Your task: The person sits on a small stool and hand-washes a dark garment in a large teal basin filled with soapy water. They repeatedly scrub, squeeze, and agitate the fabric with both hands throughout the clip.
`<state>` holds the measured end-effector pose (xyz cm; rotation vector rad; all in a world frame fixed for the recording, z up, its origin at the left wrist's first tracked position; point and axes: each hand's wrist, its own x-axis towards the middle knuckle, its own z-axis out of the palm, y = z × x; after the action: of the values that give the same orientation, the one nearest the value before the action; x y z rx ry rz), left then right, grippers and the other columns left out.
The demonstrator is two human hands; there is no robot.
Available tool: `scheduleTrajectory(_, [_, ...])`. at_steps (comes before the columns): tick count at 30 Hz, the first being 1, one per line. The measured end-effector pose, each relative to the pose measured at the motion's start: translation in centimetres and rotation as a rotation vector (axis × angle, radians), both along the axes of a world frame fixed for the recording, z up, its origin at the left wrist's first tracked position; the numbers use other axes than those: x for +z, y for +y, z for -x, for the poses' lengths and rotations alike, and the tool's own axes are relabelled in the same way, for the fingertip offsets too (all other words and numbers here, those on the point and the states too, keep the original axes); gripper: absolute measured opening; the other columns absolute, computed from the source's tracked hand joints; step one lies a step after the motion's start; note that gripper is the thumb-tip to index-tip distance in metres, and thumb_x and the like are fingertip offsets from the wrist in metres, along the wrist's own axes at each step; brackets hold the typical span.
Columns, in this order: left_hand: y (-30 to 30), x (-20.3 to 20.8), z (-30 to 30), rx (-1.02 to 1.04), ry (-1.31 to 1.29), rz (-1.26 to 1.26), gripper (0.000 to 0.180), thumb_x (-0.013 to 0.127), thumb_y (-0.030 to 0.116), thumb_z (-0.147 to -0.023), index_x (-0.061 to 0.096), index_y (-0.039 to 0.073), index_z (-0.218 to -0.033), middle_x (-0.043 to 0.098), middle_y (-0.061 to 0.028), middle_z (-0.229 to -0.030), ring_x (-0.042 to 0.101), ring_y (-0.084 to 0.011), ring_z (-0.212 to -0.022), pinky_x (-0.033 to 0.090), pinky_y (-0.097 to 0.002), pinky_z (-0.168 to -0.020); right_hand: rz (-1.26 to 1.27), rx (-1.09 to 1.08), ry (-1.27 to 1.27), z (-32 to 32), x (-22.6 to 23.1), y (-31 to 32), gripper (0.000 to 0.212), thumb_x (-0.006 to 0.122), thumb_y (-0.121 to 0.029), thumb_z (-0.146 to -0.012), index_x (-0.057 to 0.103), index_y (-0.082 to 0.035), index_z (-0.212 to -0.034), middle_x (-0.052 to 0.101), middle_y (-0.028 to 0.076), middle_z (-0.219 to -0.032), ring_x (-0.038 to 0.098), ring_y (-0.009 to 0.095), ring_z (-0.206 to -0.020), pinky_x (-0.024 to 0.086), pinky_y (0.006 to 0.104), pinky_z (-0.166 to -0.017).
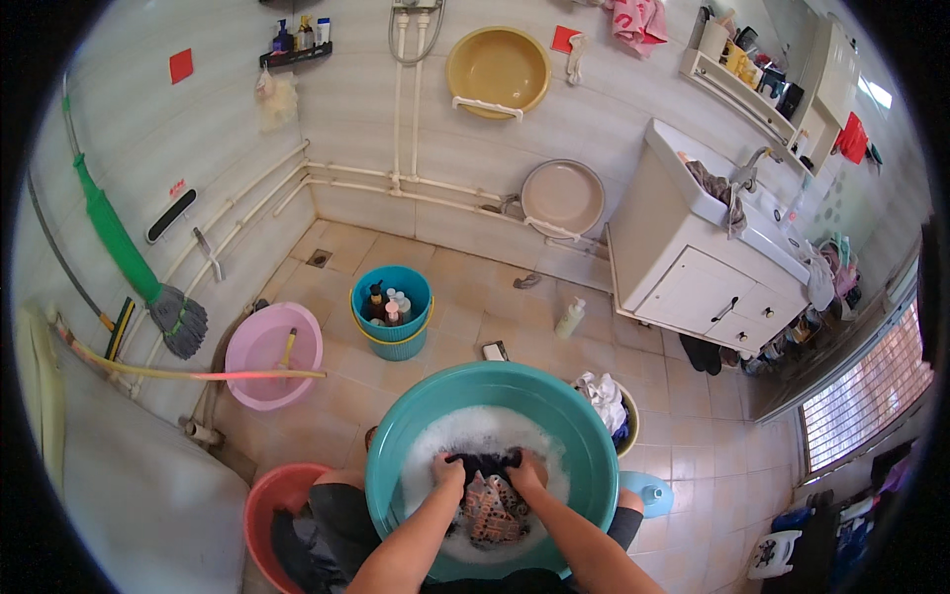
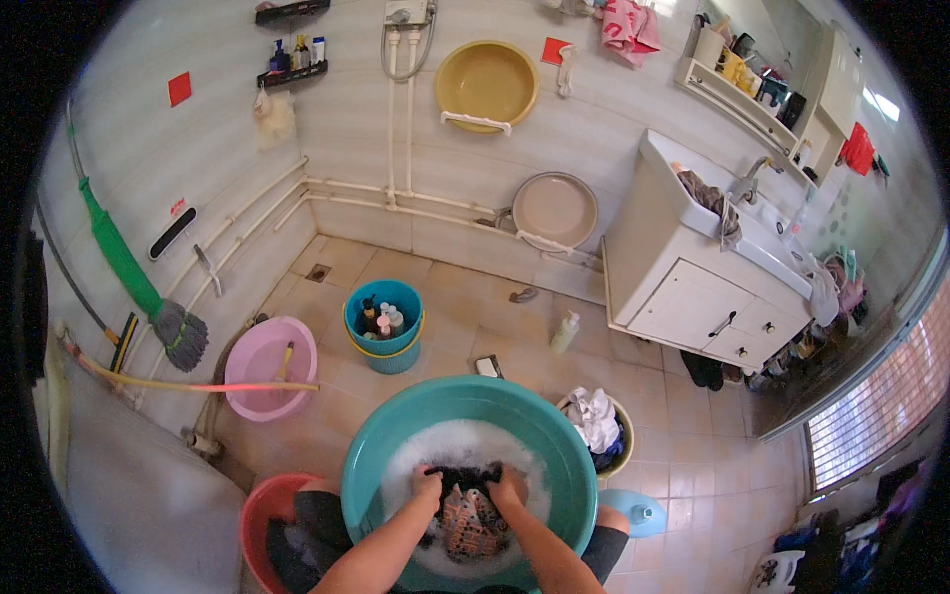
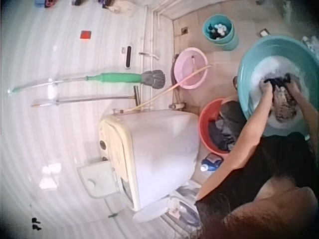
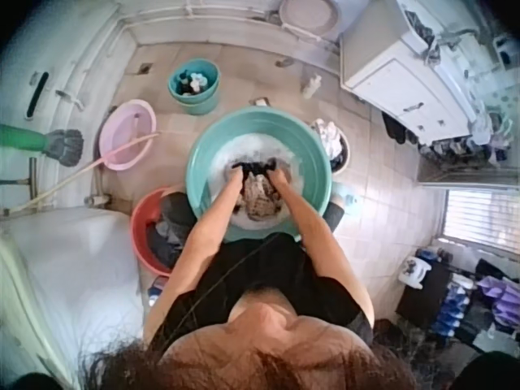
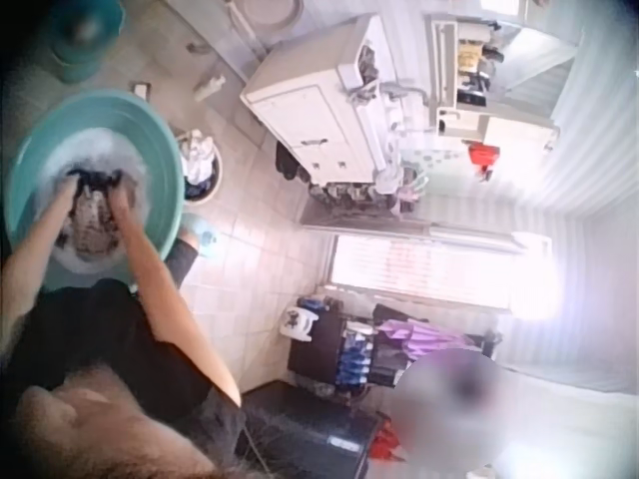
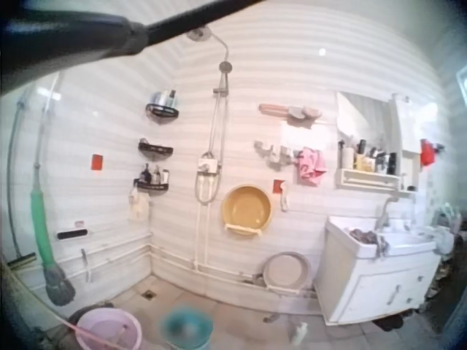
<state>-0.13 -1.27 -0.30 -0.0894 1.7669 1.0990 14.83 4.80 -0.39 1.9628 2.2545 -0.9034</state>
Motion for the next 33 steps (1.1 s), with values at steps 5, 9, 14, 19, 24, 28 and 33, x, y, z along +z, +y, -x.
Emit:
scheduleTrajectory(5, [0.7,-6.0,0.0,0.126,-0.290,-0.168,0.055,0.060,0.033,-0.077,0.039,0.002,-0.118,0.046,-0.0156,-0.113,0.048,-0.0291,-0.098,0.042,-0.0386,-0.077,0.008,-0.090,0.634,3.9,1.0,-2.2,0.040,0.062,-0.031,-0.073,0.052,-0.005,-0.102,0.059,0.019,-0.089,0.057,0.033,-0.078,0.045,0.0343,-0.068])
scheduleTrajectory(9, [0.8,-4.5,0.4,0.192,-0.745,-0.411,0.051,0.056,0.043,-0.078,0.051,0.001,-0.108,0.051,-0.0136,-0.104,0.051,-0.0239,-0.089,0.043,-0.0378,-0.071,-0.076,0.054,0.481,7.5,9.6,-6.8,0.036,0.061,-0.036,-0.073,0.058,-0.003,-0.088,0.058,0.022,-0.077,0.057,0.038,-0.074,0.045,0.0380,-0.064])
scheduleTrajectory(14, [0.4,-3.1,-1.5,0.033,-0.263,-0.279,0.045,0.054,0.039,-0.080,0.054,0.000,-0.104,0.054,-0.0116,-0.101,0.051,-0.0207,-0.087,0.042,-0.0358,-0.070,-0.334,0.041,0.355,6.4,7.1,-4.0,0.036,0.051,-0.037,-0.078,0.063,-0.004,-0.077,0.058,0.022,-0.071,0.057,0.037,-0.068,0.046,0.0418,-0.061])
scheduleTrajectory(19, [0.8,4.9,-1.7,-0.048,-0.118,-0.178,0.034,0.056,0.037,-0.078,0.058,0.006,-0.093,0.055,-0.0078,-0.091,0.050,-0.0190,-0.080,0.040,-0.0327,-0.067,-0.080,-0.435,0.220,2.2,3.7,0.4,0.045,0.047,-0.042,-0.081,0.056,-0.003,-0.100,0.057,0.020,-0.094,0.055,0.037,-0.085,0.043,0.0436,-0.072])
scheduleTrajectory(24, [0.5,-0.3,0.5,0.147,-0.095,-0.081,0.041,0.061,0.023,-0.078,0.045,0.006,-0.112,0.040,-0.0133,-0.122,0.039,-0.0300,-0.111,0.038,-0.0443,-0.086,-0.058,-0.016,0.065,-0.6,2.2,-0.1,0.054,0.053,-0.039,-0.080,0.042,-0.002,-0.118,0.053,0.020,-0.106,0.052,0.034,-0.095,0.041,0.0434,-0.080])
scheduleTrajectory(28, [0.2,2.5,-0.1,-0.012,-0.062,0.044,0.045,0.054,0.029,-0.082,0.041,0.004,-0.117,0.039,-0.0125,-0.122,0.041,-0.0300,-0.109,0.039,-0.0409,-0.085,0.016,-0.228,0.259,1.0,0.6,0.1,0.056,0.058,-0.037,-0.077,0.042,0.000,-0.117,0.053,0.022,-0.105,0.052,0.033,-0.096,0.041,0.0404,-0.080])
scheduleTrajectory(33, [0.0,-9.2,-0.1,0.035,-0.684,-0.464,0.058,0.045,0.053,-0.079,0.046,0.008,-0.116,0.048,-0.0137,-0.114,0.046,-0.0289,-0.101,0.039,-0.0438,-0.083,-0.067,0.013,0.529,6.1,6.2,-4.5,0.041,0.062,-0.038,-0.071,0.057,-0.004,-0.094,0.060,0.019,-0.086,0.058,0.031,-0.082,0.044,0.0352,-0.073])
